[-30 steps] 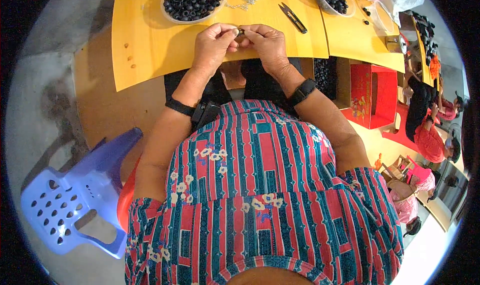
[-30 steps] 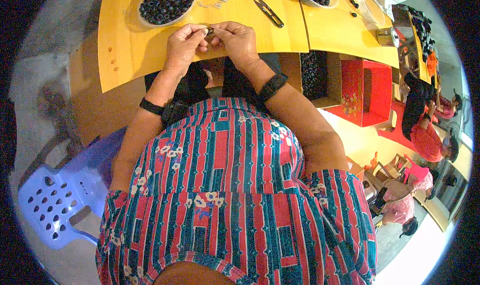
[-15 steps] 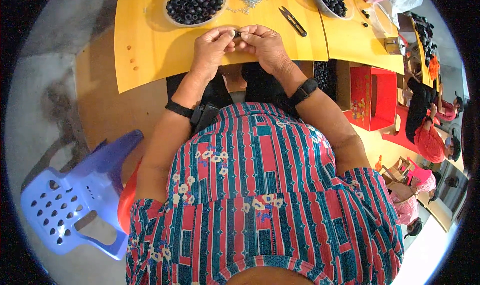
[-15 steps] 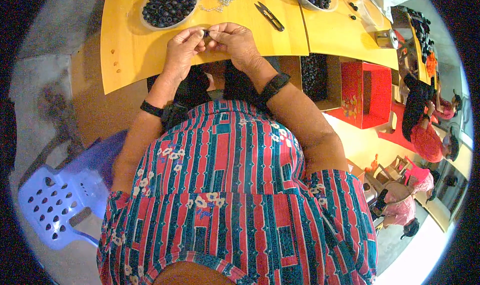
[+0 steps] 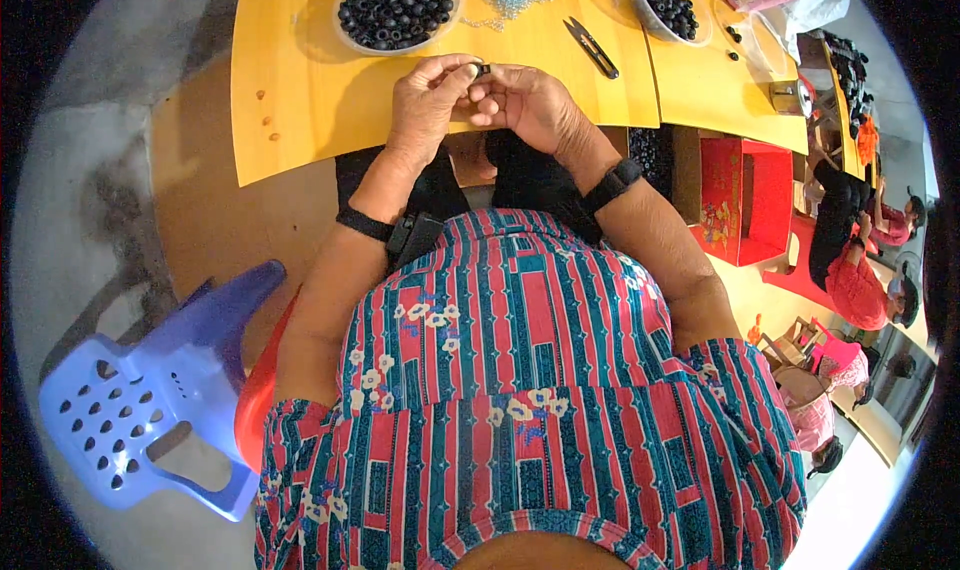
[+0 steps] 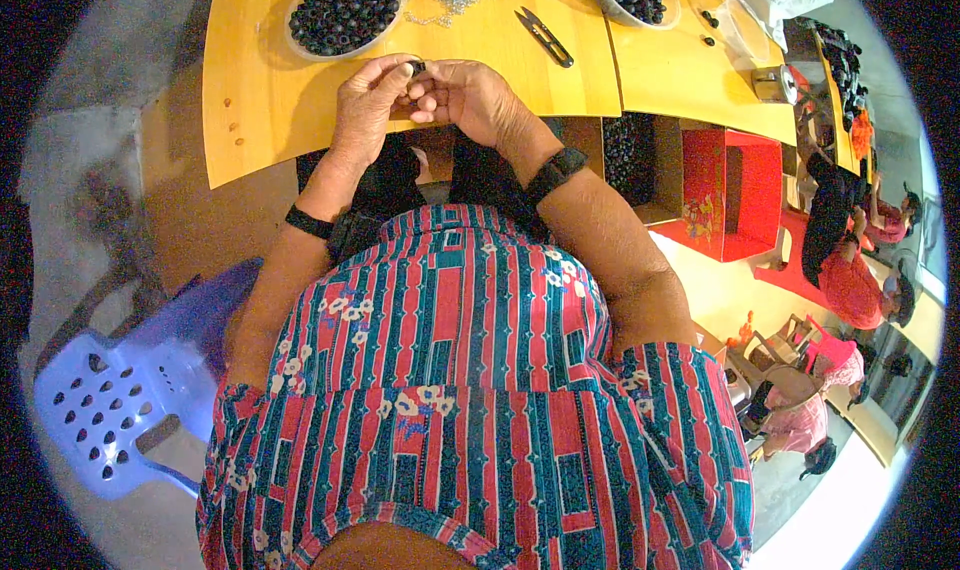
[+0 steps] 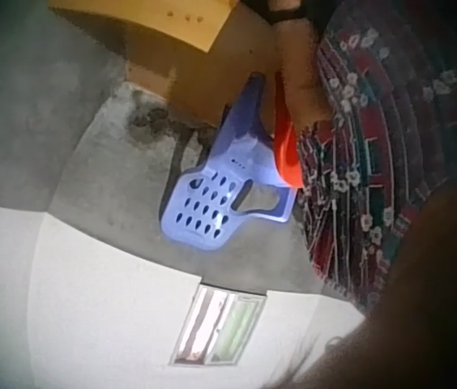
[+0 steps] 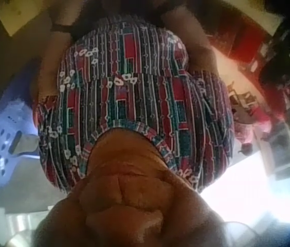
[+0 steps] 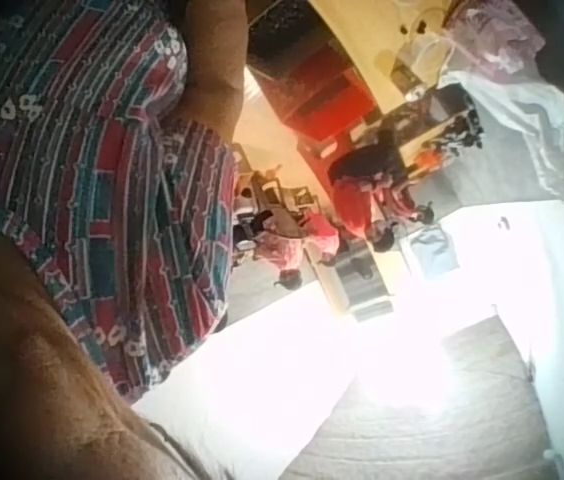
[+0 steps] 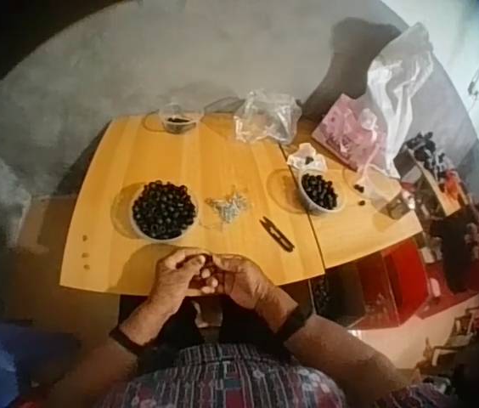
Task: The person assembles decorative butterfly pieces onto circular plastic bases by hand.
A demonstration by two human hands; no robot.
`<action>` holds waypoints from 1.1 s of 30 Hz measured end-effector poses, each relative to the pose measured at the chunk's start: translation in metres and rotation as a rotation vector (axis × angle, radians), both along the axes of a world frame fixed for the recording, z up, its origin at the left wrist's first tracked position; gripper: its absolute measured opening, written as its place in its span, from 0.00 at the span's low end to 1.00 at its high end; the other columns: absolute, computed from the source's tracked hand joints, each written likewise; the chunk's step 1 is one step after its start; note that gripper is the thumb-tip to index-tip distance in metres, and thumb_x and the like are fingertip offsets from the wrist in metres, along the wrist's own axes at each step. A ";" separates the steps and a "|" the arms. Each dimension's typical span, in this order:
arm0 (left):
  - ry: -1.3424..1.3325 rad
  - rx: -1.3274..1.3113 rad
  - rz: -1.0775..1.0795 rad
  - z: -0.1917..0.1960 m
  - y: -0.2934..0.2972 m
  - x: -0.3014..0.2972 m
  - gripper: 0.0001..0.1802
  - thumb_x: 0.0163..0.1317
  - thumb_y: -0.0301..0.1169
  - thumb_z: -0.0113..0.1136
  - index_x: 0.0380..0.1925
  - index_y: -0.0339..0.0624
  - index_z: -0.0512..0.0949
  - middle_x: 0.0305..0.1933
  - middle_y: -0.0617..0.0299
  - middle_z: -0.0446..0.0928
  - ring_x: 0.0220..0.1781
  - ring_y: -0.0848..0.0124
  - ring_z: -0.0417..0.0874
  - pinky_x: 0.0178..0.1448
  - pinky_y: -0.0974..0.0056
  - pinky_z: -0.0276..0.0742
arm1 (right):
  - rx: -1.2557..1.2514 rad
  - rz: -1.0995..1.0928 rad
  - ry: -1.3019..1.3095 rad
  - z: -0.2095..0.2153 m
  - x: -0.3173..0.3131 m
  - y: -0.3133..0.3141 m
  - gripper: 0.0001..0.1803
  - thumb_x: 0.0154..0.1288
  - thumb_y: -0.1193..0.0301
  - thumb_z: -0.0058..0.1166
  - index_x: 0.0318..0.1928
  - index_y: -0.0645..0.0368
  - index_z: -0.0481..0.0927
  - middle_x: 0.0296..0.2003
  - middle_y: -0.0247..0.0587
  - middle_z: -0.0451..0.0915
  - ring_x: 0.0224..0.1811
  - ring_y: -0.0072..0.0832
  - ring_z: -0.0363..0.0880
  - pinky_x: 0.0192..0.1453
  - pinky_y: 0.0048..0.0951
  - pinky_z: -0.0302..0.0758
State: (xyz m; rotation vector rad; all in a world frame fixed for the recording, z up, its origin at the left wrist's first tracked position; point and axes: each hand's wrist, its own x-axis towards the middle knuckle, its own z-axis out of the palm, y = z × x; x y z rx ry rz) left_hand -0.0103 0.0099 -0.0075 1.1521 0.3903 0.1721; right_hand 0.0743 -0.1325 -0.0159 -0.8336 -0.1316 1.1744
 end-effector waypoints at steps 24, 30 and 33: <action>-0.007 0.097 -0.120 -0.002 0.008 -0.003 0.09 0.57 0.27 0.60 0.38 0.37 0.77 0.28 0.67 0.75 0.27 0.80 0.73 0.34 0.75 0.73 | -0.248 0.034 -0.088 0.019 0.000 0.008 0.17 0.63 0.58 0.47 0.38 0.59 0.77 0.26 0.31 0.73 0.27 0.23 0.72 0.36 0.32 0.79; -0.047 0.126 -0.065 -0.001 0.003 -0.001 0.07 0.55 0.24 0.62 0.35 0.37 0.77 0.28 0.65 0.76 0.27 0.80 0.74 0.33 0.75 0.74 | -0.221 0.011 -0.069 0.018 -0.002 0.007 0.16 0.64 0.59 0.47 0.39 0.61 0.76 0.26 0.33 0.72 0.27 0.24 0.72 0.36 0.31 0.79; -0.034 0.088 -0.033 -0.003 0.001 -0.001 0.08 0.53 0.22 0.62 0.34 0.35 0.77 0.28 0.63 0.77 0.28 0.79 0.76 0.32 0.74 0.76 | -0.253 -0.015 -0.086 0.020 -0.004 0.010 0.16 0.64 0.60 0.48 0.38 0.62 0.76 0.26 0.34 0.72 0.26 0.23 0.72 0.34 0.31 0.80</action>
